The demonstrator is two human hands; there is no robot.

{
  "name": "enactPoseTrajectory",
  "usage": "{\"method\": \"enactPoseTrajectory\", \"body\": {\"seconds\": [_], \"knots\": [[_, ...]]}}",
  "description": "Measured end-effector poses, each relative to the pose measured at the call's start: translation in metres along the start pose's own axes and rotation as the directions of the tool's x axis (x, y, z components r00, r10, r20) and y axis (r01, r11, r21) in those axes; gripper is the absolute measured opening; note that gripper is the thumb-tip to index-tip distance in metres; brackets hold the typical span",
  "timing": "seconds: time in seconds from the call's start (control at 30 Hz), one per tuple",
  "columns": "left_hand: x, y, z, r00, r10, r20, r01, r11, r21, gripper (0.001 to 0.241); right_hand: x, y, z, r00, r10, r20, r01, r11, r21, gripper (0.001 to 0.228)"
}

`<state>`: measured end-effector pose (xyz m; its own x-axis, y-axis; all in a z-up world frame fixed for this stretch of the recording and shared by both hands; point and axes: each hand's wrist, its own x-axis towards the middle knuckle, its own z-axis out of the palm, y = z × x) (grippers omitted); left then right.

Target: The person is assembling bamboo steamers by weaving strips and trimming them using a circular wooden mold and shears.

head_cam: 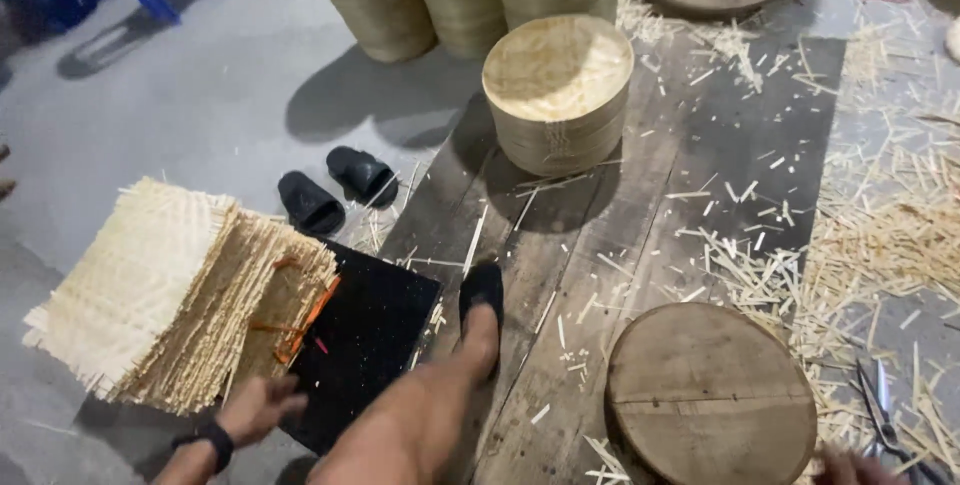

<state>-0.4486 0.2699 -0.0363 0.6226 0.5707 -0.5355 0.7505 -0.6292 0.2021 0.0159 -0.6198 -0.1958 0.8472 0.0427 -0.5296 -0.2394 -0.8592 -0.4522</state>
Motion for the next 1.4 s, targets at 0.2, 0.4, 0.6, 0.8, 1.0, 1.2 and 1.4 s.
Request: {"method": "enactPoseTrajectory", "body": {"seconds": [0.2,0.4,0.6,0.8,1.0,1.2,1.4], "knots": [[0.093,0.112,-0.051,0.994,0.099,-0.035,-0.105,0.955,-0.276,0.078,-0.021,-0.289,-0.057,0.954,-0.185,0.235,0.199,0.979,-0.035,0.058],[0.239,0.296,-0.089,0.962,0.27,-0.051,-0.269,0.893,-0.36,0.097,0.089,-0.504,-0.034,0.907,-0.325,0.267,0.22,0.907,0.359,0.089],[0.404,0.406,-0.043,0.975,0.221,-0.002,-0.064,0.274,-0.96,0.096,0.196,-0.587,0.035,0.946,-0.269,0.18,0.074,0.72,0.69,0.086],[0.45,0.452,-0.022,0.991,0.046,0.123,0.119,0.085,-0.989,0.103,0.17,-0.665,0.036,0.95,-0.271,0.153,0.066,0.655,0.752,0.084],[0.51,0.45,0.044,0.998,0.06,-0.027,-0.03,0.05,-0.998,0.093,0.178,-0.672,0.06,0.865,-0.492,0.102,0.241,0.585,0.774,0.085],[0.473,0.385,-0.024,0.998,0.011,-0.054,-0.055,0.076,-0.996,0.087,0.167,-0.718,0.103,0.861,-0.49,0.137,0.184,0.551,0.814,0.078],[0.472,0.319,-0.049,0.984,0.085,-0.159,-0.13,-0.278,-0.952,0.085,0.2,-0.735,0.164,0.829,-0.495,0.259,0.051,0.53,0.846,0.069]]}}
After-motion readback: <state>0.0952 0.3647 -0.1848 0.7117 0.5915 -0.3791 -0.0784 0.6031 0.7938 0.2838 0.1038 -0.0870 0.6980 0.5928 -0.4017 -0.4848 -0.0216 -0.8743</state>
